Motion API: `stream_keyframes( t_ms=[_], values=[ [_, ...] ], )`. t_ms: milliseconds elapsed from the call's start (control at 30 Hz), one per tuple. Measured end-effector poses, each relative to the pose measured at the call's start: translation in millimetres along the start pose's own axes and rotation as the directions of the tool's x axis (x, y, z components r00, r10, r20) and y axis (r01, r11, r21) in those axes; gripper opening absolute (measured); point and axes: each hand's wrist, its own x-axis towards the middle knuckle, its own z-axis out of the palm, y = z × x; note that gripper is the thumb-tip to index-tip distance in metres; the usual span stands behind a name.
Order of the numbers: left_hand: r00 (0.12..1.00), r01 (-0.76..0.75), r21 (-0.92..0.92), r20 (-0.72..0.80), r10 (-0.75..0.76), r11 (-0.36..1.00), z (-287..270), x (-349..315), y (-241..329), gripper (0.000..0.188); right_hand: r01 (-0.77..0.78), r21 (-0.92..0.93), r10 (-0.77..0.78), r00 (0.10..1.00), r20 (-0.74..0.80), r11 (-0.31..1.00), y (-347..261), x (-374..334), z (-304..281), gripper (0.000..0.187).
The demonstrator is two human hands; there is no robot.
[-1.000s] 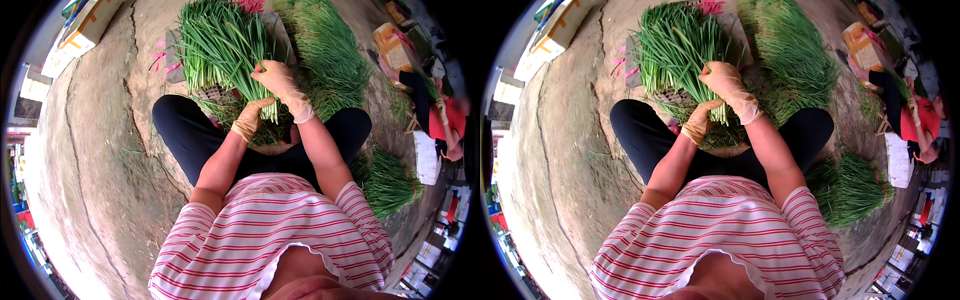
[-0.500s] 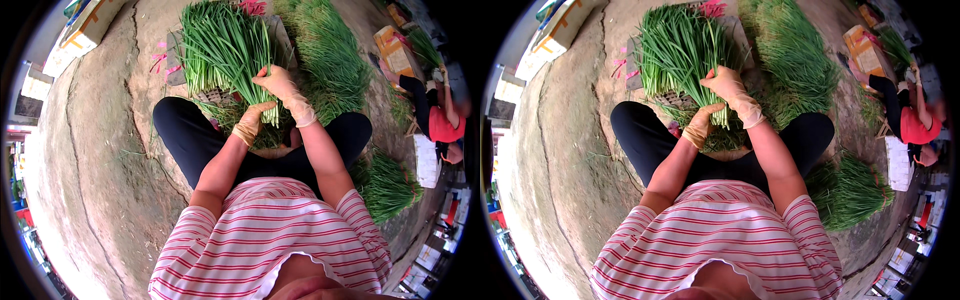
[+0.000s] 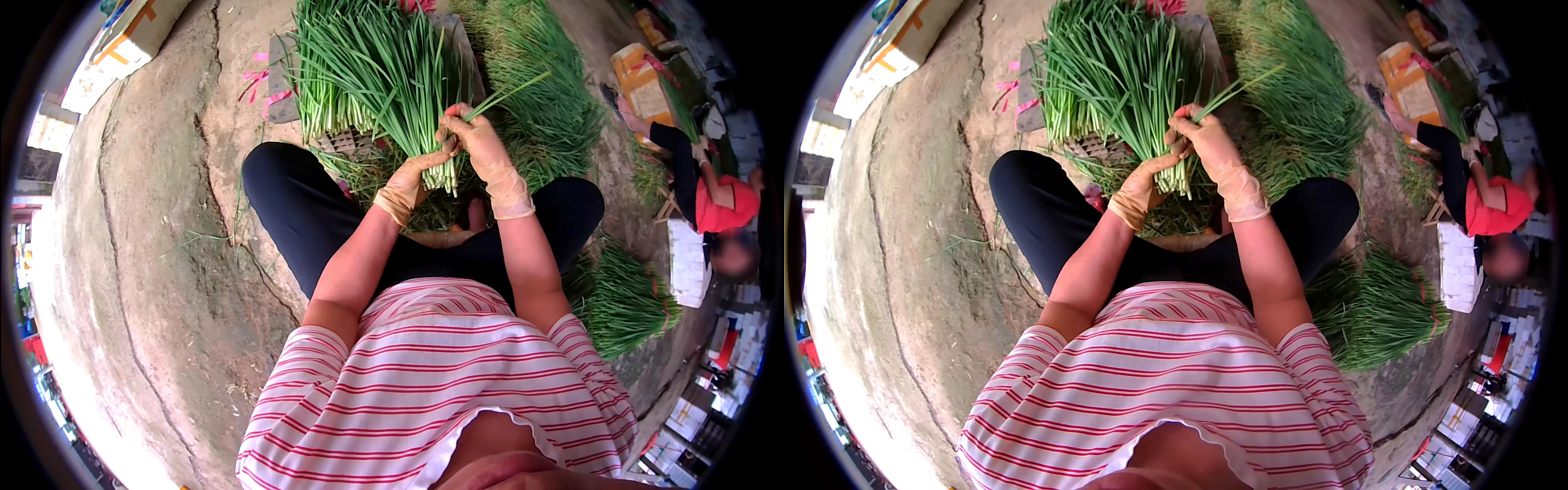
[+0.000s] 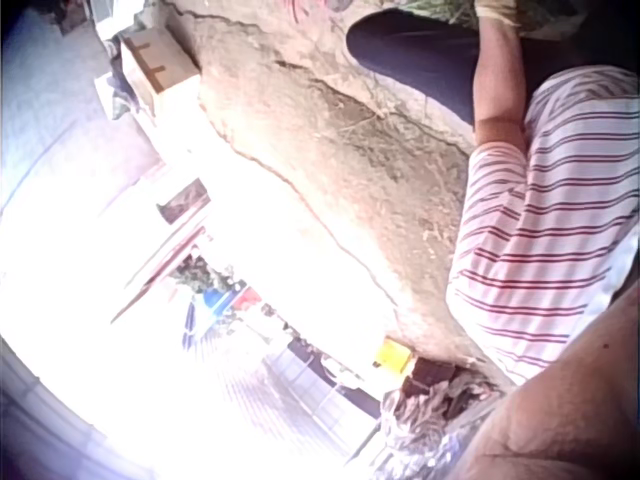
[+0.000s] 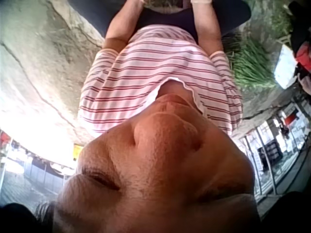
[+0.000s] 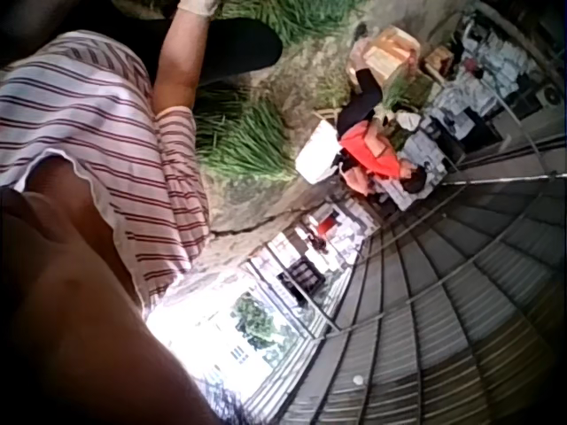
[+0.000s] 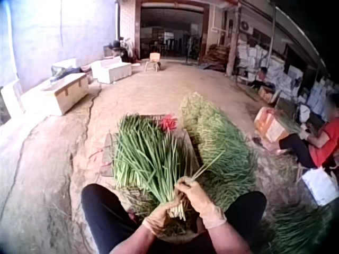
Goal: The person sorts green chives by hand, picking out individual stalks and arranging them into bundles while sitting on the floor.
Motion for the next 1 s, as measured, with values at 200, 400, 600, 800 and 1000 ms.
stream_keyframes(
  t_ms=[200,400,600,800,1000],
  values=[
    [0.995,-0.034,-0.070,0.094,0.041,0.997,-25,6,-2,0.047,0.176,-0.043,-0.168,0.975,0.142,0.983,5,-9,0,0.025],
    [0.992,-0.058,0.110,-0.103,0.069,0.992,-36,8,-4,0.016,0.481,-0.505,-0.405,0.877,0.259,0.717,3,-43,28,0.019],
    [0.958,0.176,-0.045,-0.223,-0.182,0.983,13,-10,12,0.038,0.290,-0.202,-0.124,0.805,0.581,0.936,-11,-93,37,0.027],
    [0.988,0.005,0.132,-0.155,0.016,0.991,-16,5,2,0.041,0.005,-0.857,0.112,0.991,0.074,0.516,25,-75,-59,0.030],
    [0.991,-0.013,0.084,-0.128,0.024,0.996,-16,3,1,0.035,-0.156,-0.344,0.095,0.977,-0.189,0.926,42,-40,-70,0.033]
  ],
)
